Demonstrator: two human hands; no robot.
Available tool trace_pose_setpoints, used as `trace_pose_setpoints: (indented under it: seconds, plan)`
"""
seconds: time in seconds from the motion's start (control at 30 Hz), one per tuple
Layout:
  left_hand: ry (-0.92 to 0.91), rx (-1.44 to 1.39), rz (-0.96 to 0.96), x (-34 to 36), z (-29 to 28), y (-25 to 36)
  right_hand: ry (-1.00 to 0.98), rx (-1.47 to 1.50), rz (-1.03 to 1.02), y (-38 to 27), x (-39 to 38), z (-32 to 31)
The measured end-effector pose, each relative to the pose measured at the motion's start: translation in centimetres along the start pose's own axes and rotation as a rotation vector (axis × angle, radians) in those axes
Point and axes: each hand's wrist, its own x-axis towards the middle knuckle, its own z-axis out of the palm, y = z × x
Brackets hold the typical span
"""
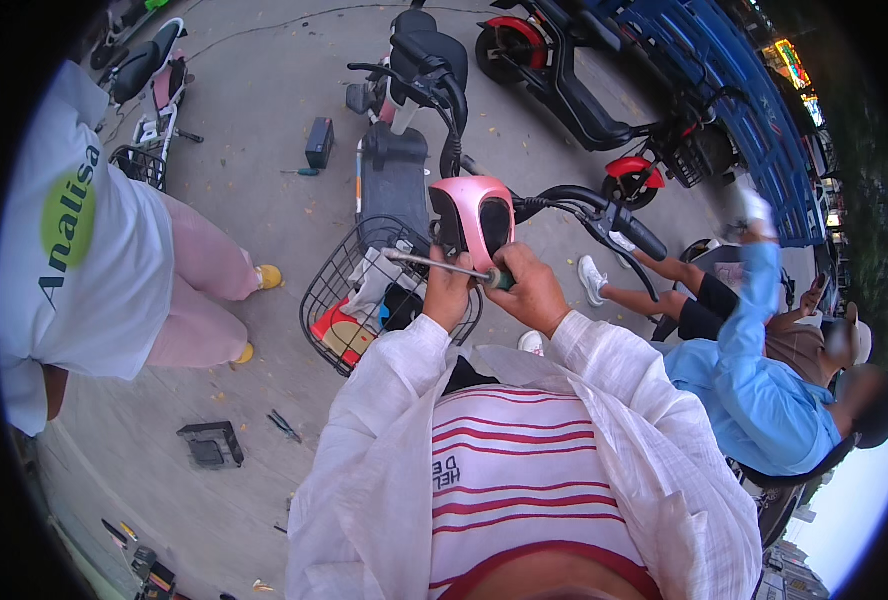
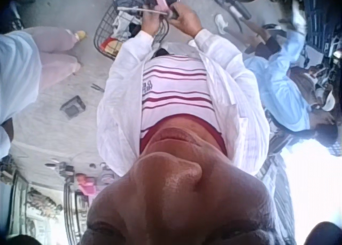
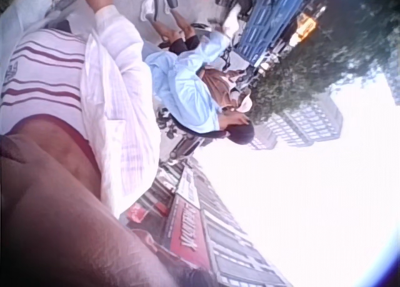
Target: The person uses a screwdriver to tighten screws on the pink handlebar grip of an electric bicycle. The person holds the grip with one hand and turns the screwdriver with the other to secure the component.
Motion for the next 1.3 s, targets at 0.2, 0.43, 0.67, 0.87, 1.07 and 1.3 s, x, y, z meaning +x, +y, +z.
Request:
trace_pose_setpoints:
  seconds: [0.2, 0.43, 0.67, 0.87, 1.07, 1.3]
  plan:
    - [-0.073, 0.079, 0.055, -0.4, 0.4, 1.1, 0.035, 0.091, 0.118, -0.4, 0.4, 0.0]
    - [-0.002, -0.094, 0.025, 0.4, 0.6, 0.6, -0.114, -0.237, 0.009, -2.2, 2.9, -2.4]
    - [-0.059, -0.069, -0.055, 1.4, 0.3, 2.2, -0.233, -0.273, 0.088, -2.8, 5.2, -3.2]
    - [-0.112, 0.044, -0.04, 1.9, -0.5, 2.8, -0.209, -0.241, 0.046, -2.5, 5.8, -3.7]
    - [-0.1, 0.054, -0.056, 1.6, -0.7, 2.6, -0.137, -0.181, -0.011, -2.4, 4.9, -3.4]
    - [-0.134, -0.136, -0.099, 0.4, -1.3, 2.0, -0.091, 0.144, 0.363, -3.8, -1.2, -7.1]
